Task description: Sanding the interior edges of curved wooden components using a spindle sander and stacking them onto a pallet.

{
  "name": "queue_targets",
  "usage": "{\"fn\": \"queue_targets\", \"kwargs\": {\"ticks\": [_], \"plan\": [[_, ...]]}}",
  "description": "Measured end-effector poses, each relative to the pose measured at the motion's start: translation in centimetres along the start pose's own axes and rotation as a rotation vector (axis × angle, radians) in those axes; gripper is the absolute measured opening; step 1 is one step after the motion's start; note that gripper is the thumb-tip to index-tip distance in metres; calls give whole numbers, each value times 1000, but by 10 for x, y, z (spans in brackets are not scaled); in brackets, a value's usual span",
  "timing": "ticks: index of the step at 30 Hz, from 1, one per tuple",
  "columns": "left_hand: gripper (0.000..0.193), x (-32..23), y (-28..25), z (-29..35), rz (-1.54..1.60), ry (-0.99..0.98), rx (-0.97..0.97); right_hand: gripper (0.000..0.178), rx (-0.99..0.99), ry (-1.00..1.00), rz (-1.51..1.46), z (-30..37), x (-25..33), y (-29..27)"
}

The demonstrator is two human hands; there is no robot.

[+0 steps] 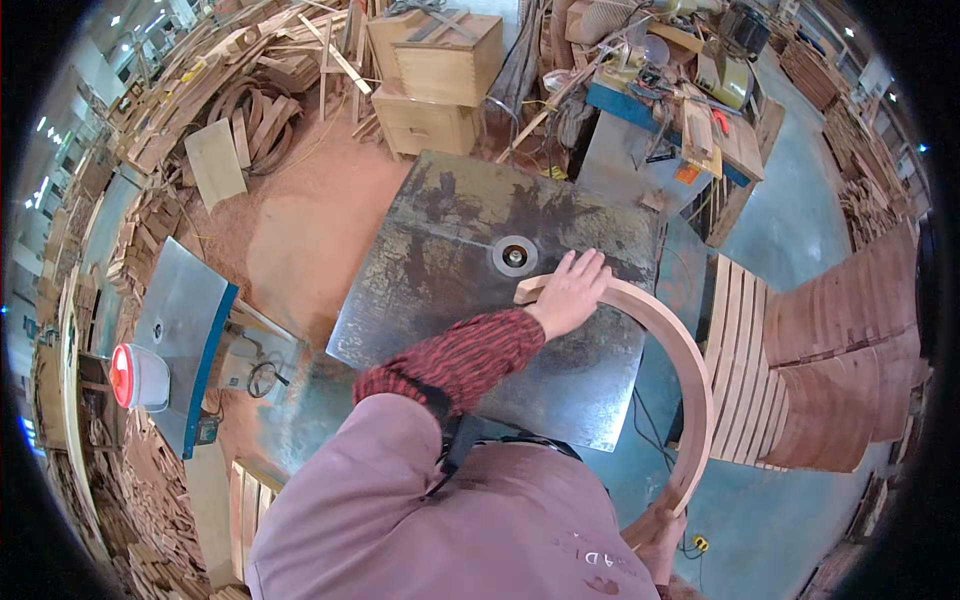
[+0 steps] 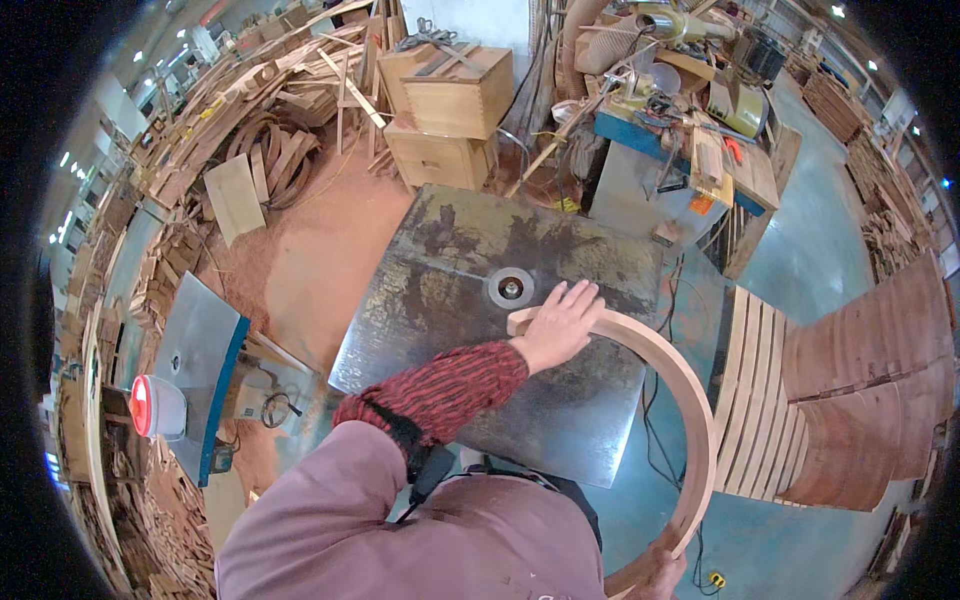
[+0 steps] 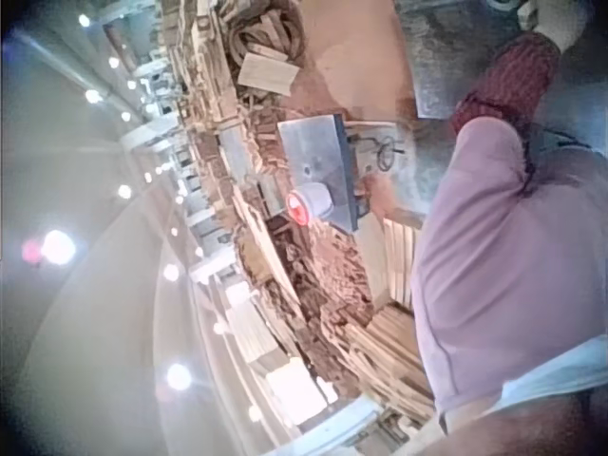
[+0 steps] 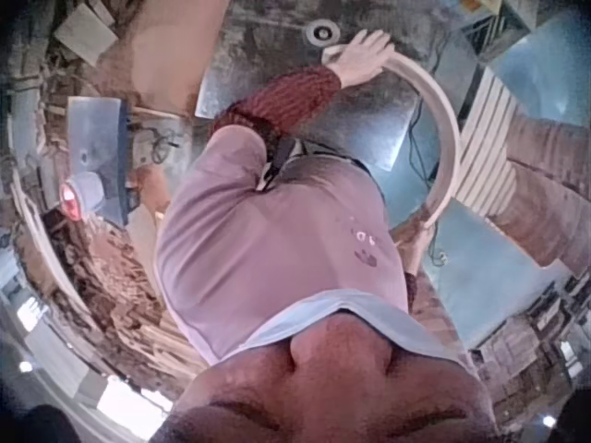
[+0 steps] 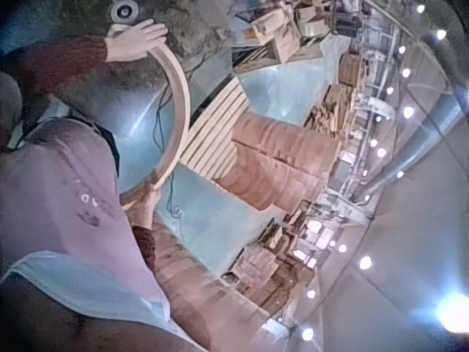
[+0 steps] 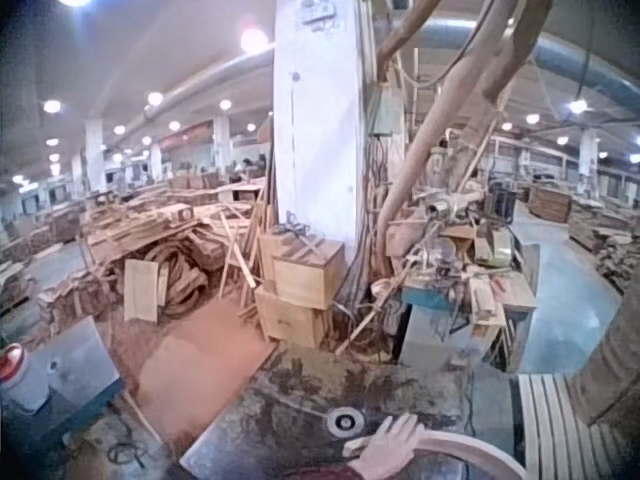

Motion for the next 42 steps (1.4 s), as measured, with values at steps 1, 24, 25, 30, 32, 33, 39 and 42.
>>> {"fn": "queue_targets", "kwargs": {"ticks": [1,24,25,30,32,33,39,42], "plan": [[59,8,19,-4,9,-28,39,52,-2,6,-71,7,3,5],[14,97,69,-55,-110,-193,-53,54,-38,17,-197,-68,33,68],[15,95,65,-56,-94,-194,-41,54,-34,20,-202,-68,30,67],[16,96,55,-49,-109,-202,20,55,-27,-61,-137,-82,18,53],[14,98,45,-42,-146,-195,3,52,-33,-41,-107,-79,22,57],[15,98,43,-40,-163,-183,-7,50,-55,-22,-96,-76,26,58],[27,110,42,-19,-151,-234,77,43,-27,12,-141,-85,5,51],[34,117,40,-5,-185,-272,93,44,-14,-27,-36,-83,11,52]]}}
Point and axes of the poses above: each hand's wrist, its own z-axis away from the middle knuckle, its own y-axis out of the palm, x = y × z, the point moved 9 cm from there along -z, towards the middle knuckle, and after that the axes turned 7 degrees about -x, right-handed, at the moved point
